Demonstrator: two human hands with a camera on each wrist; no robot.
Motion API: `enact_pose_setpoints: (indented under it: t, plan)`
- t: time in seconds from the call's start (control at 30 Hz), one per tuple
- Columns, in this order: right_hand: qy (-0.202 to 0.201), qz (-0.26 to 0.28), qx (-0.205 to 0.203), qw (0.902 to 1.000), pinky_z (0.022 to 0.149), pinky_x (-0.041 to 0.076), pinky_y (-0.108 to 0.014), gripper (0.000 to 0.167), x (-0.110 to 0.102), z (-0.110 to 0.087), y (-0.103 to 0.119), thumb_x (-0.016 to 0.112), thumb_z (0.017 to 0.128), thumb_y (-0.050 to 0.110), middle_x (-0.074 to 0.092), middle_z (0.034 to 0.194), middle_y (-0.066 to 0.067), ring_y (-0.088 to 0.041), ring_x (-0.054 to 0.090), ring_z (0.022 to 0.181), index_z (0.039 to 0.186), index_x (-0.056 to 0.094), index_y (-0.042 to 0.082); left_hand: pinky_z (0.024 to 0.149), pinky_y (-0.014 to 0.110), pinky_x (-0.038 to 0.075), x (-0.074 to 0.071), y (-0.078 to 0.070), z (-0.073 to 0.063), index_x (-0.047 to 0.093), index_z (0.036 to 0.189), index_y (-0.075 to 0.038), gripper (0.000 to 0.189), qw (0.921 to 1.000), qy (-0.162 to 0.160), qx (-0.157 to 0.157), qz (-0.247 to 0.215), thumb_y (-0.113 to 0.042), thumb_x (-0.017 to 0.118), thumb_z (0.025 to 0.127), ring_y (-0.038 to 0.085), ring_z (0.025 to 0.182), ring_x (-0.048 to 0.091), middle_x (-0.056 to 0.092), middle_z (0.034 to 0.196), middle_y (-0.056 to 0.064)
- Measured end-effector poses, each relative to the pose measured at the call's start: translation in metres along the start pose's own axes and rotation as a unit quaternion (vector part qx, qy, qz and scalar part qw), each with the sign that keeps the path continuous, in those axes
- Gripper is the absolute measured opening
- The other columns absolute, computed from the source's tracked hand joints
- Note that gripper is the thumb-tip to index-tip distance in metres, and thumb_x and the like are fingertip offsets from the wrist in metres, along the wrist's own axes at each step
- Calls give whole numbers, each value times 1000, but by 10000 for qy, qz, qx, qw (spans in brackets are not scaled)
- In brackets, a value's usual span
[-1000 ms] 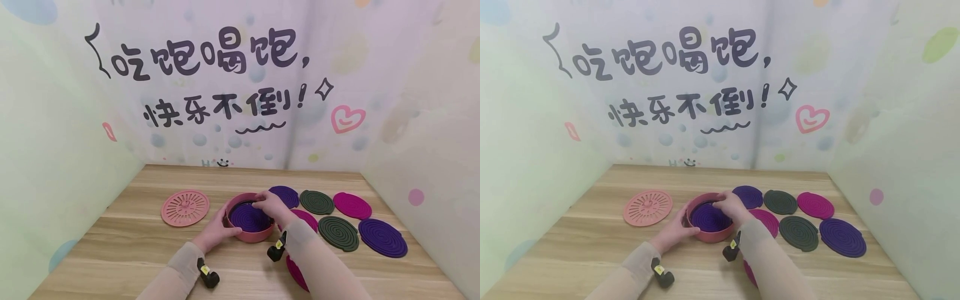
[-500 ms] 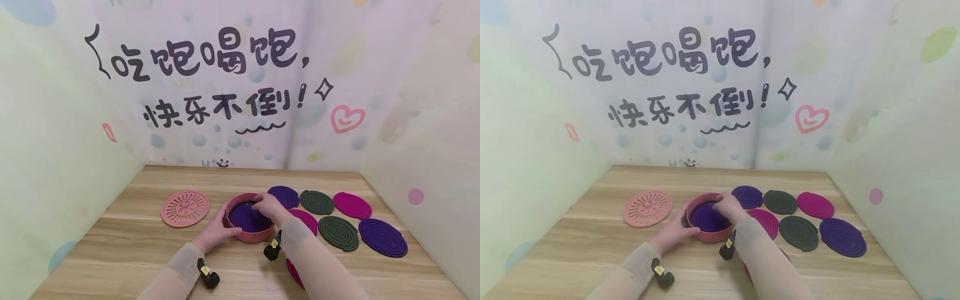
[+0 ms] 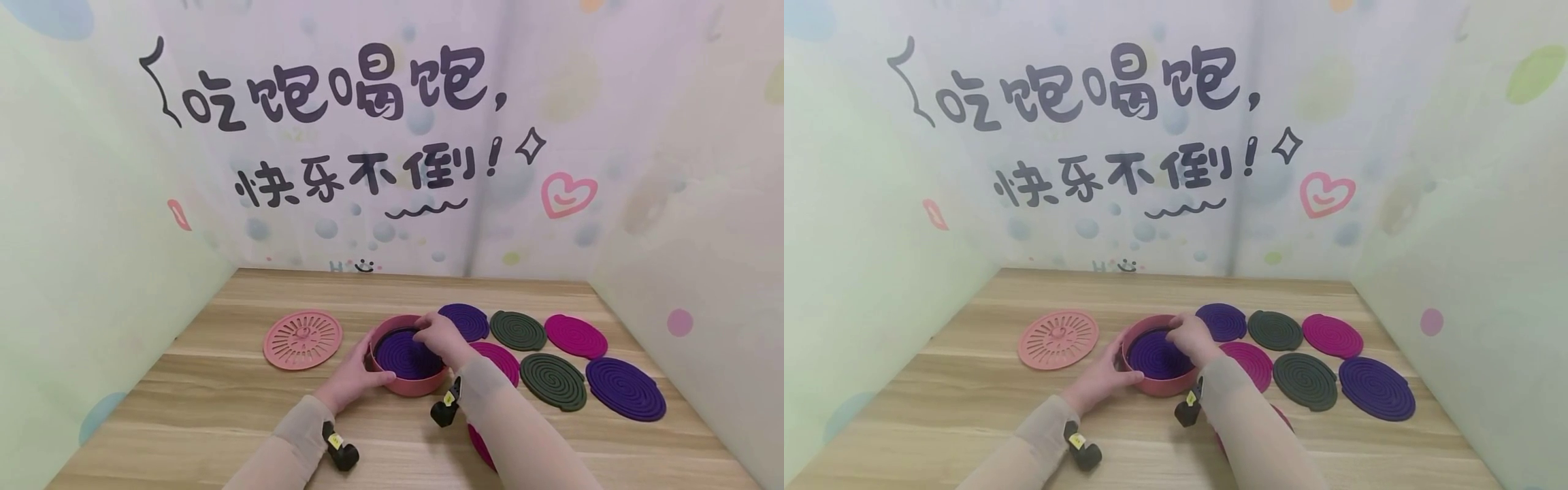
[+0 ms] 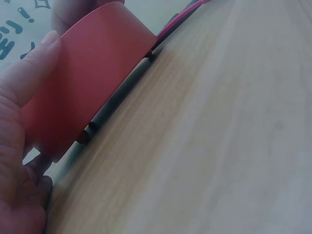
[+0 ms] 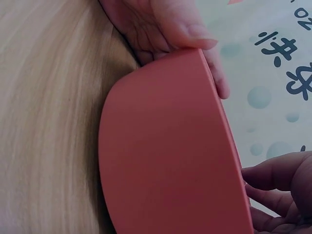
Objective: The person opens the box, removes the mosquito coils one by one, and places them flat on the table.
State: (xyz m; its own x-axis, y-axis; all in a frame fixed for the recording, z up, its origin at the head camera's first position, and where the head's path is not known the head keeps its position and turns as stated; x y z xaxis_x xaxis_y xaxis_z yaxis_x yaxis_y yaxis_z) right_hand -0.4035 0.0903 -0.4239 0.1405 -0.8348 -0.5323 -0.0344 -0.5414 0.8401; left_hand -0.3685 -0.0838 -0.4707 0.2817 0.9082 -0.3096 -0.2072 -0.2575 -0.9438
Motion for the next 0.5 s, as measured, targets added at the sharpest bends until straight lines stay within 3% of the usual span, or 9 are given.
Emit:
enact_pose_setpoints:
  t: [0.5]
  plan:
    - [-400, 944, 296, 9943, 100, 40, -56, 29, -9, -3, -3, 67, 89, 16, 61, 118, -12, -33, 52, 116, 116, 63, 7, 114, 48, 22, 0, -2, 0, 17, 154, -11, 103, 10000, 24, 8, 42, -26, 82, 77, 27, 137, 34, 37, 150, 11]
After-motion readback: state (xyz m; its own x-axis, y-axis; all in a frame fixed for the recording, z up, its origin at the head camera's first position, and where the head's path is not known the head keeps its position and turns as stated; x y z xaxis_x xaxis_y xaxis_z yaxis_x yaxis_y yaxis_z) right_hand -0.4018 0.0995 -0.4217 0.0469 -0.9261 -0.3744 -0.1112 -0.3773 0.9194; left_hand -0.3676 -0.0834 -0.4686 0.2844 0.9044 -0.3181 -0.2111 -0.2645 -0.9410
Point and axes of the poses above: each hand's wrist, its own z-axis towards the middle knuckle, its own x-axis out of the palm, y = z × x, the point moved 8 cm from there along z, towards the middle knuckle
